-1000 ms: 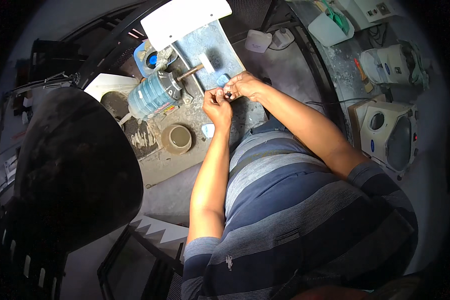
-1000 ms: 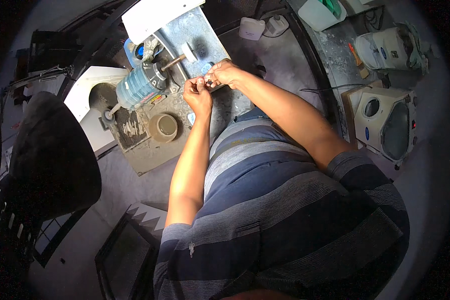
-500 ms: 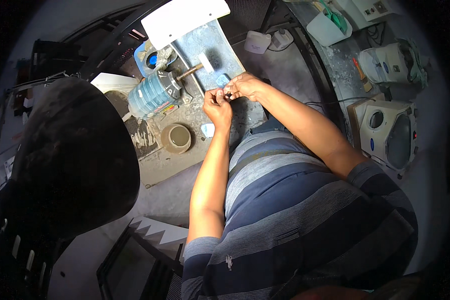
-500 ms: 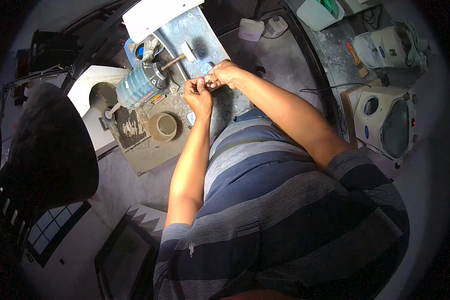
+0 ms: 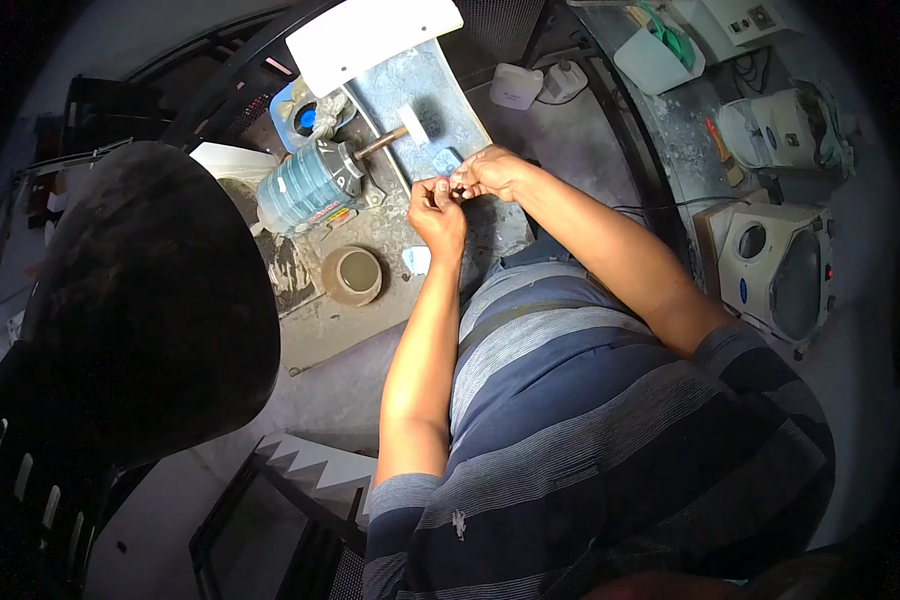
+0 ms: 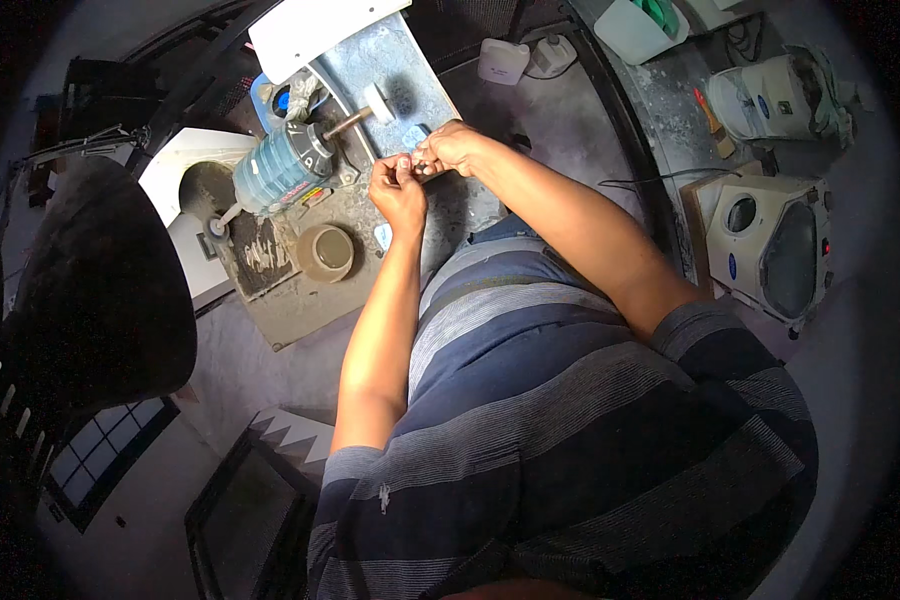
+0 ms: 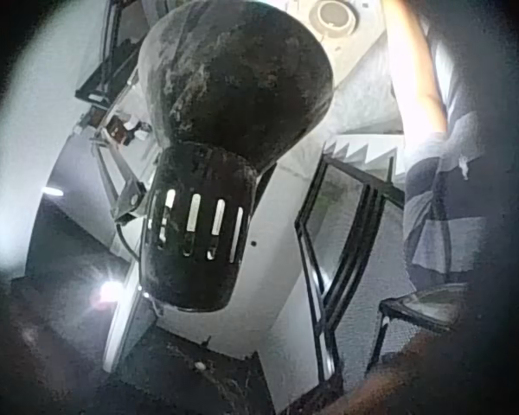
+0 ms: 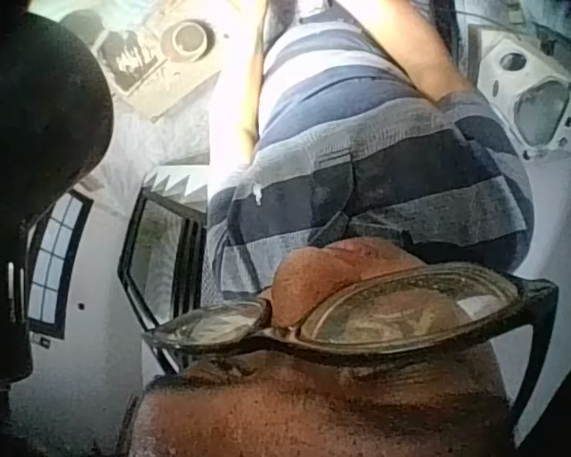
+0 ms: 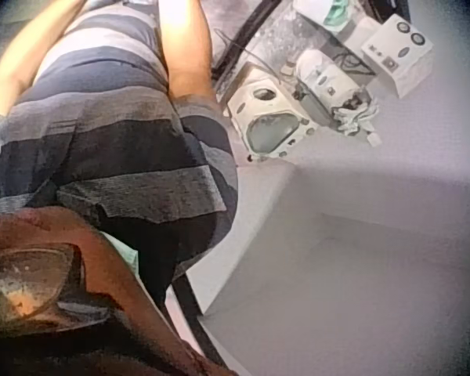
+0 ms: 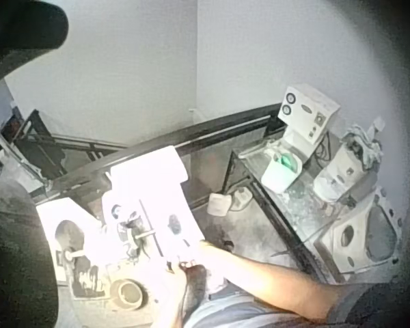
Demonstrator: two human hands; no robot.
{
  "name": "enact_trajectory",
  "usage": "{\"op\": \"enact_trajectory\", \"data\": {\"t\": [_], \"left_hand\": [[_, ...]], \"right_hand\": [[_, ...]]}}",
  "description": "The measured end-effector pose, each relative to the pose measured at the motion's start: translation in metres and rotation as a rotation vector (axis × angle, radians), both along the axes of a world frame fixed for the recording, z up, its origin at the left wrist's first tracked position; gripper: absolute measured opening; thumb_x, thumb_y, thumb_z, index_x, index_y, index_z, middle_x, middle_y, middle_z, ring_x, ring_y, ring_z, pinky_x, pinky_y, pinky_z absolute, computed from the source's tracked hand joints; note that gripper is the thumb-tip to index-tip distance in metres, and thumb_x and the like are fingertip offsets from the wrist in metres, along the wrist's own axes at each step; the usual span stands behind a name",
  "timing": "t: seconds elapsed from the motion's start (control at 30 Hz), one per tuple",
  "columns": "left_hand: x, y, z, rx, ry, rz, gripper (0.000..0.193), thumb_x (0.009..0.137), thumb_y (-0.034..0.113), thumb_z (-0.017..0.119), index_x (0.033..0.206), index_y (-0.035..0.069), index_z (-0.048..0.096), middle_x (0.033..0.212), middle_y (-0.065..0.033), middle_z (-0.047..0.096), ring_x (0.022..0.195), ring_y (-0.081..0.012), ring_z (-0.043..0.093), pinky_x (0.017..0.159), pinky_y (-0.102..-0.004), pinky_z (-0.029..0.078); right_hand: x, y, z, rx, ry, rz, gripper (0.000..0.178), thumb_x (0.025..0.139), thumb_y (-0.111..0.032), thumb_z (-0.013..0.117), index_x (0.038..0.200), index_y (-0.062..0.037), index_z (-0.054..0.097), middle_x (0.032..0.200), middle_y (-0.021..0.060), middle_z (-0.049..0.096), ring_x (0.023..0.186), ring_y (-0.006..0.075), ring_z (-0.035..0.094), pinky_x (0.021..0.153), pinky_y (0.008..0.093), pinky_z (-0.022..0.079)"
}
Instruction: The person manipulates and fits a dental model by hand, polishes a strip against a bench grinder spindle, and holds the dental mold under an overhead lamp.
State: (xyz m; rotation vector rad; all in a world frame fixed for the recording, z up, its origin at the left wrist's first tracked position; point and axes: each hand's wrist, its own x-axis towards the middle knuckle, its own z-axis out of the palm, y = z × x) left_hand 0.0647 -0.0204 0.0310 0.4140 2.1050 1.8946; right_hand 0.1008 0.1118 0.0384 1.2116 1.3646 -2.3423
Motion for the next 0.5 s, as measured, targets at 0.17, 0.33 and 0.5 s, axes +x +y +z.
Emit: {"op": "enact_trajectory", "data": {"t": [0.17,0.33,0.5], "left_hand": [[-0.002,0.003,-0.013,0.075,-0.1,0.041,0.009,0.093,0.002,0.057,0.087,-0.004,0.059,0.072,-0.0068,0.063,0.061,-0.0097,0.056,0.056,-0.025,0.047],[-0.009,0.017,-0.027,0.311,-0.481,0.167,0.01,0.095,0.003,0.056,0.093,-0.007,0.059,0.081,-0.0098,0.065,0.068,-0.0143,0.062,0.062,-0.0268,0.052],[-0.015,0.034,-0.029,0.472,-0.766,0.18,0.017,0.096,-0.003,0.048,0.109,-0.012,0.055,0.101,-0.0189,0.064,0.085,-0.0226,0.067,0.078,-0.0317,0.058]], "right_hand": [[-0.002,-0.002,-0.006,0.098,0.002,0.021,0.012,0.09,-0.004,0.063,0.087,0.0072,0.067,0.078,0.0106,0.067,0.061,0.0141,0.062,0.052,0.0248,0.05],[-0.002,-0.004,-0.02,0.361,0.27,0.153,0.008,0.089,-0.004,0.064,0.094,0.0029,0.064,0.08,0.0073,0.068,0.066,0.0113,0.062,0.058,0.0252,0.05],[-0.017,0.02,-0.036,0.405,0.231,0.113,0.01,0.09,-0.004,0.062,0.099,0.0009,0.065,0.085,0.0063,0.068,0.071,0.0113,0.063,0.062,0.0258,0.05]]}}
